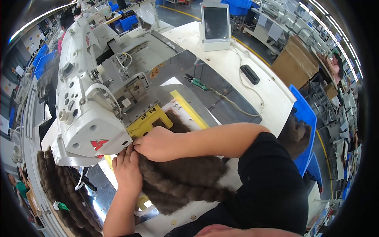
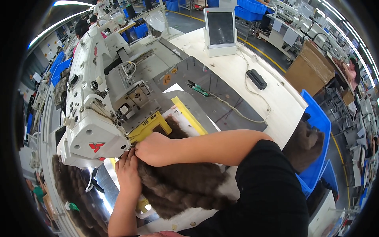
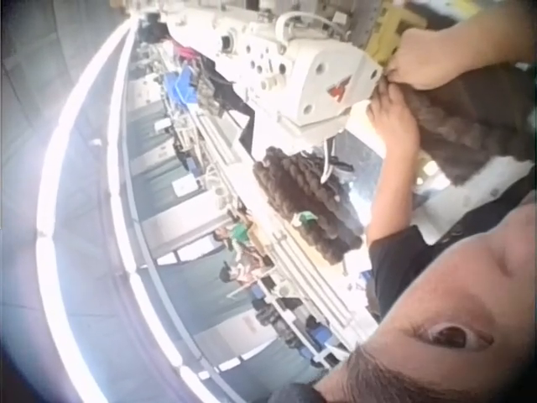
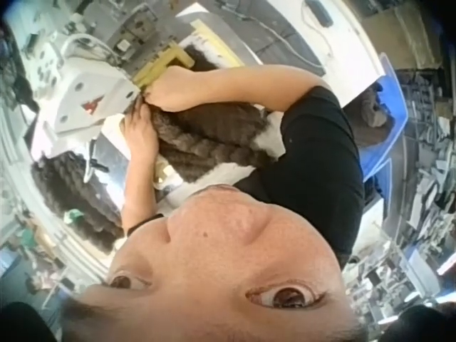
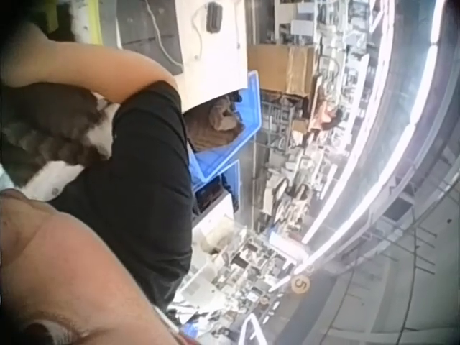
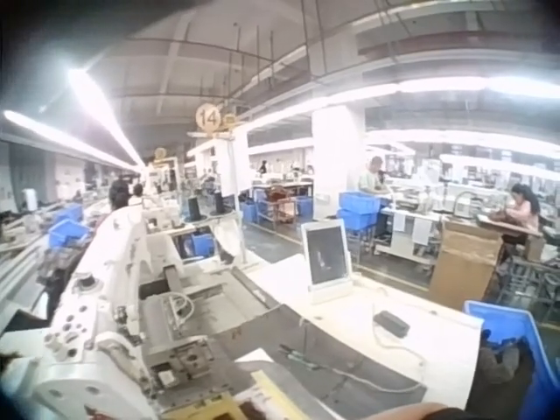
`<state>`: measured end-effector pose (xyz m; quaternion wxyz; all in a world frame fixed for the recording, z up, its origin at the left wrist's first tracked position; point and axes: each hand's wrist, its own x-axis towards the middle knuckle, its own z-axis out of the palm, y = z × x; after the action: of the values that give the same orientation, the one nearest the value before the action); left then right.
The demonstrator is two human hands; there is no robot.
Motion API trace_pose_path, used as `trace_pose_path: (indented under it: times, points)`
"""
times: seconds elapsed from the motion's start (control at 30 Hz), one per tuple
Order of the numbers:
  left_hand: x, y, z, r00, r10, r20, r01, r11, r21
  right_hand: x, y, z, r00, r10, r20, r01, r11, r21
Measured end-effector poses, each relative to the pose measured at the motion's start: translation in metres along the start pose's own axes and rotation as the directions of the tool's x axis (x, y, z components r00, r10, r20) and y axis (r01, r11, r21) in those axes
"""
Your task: Attaching straps to pieces of faux fur fabric using an industrial sewing machine.
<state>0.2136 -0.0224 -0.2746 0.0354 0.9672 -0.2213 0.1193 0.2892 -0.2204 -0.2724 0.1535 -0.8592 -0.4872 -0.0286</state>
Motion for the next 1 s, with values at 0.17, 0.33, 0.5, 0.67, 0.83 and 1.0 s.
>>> trace_pose_path:
  times: [0.17,0.33,0.5,0.67,0.83,1.0]
  points:
    - [-0.002,0.0,0.0,1.0,0.003,-0.017,-0.003,1.0,-0.002,-0.001,-0.007,-0.004,1.0,-0.002,-0.006,0.002,0.999,-0.034]
    - [-0.003,0.004,-0.003,0.998,-0.044,0.035,0.043,0.999,0.018,-0.001,-0.009,-0.006,1.0,-0.001,0.012,0.002,0.999,-0.046]
    - [-0.001,0.007,-0.01,0.995,-0.069,0.066,0.071,0.997,-0.022,-0.001,-0.01,-0.009,1.0,-0.008,0.026,0.009,0.999,-0.035]
    - [0.0,0.005,-0.008,0.997,-0.062,0.053,0.063,0.998,-0.028,-0.001,-0.01,-0.01,1.0,-0.026,0.01,0.026,0.999,-0.04]
    - [0.002,0.002,-0.003,0.995,0.041,-0.088,-0.041,0.999,0.001,-0.001,-0.01,-0.015,1.0,0.002,-0.008,-0.003,1.0,-0.031]
    - [0.005,0.004,-0.006,1.0,0.005,-0.027,-0.007,0.998,-0.065,-0.003,-0.007,-0.019,1.0,0.002,0.008,-0.001,0.999,-0.043]
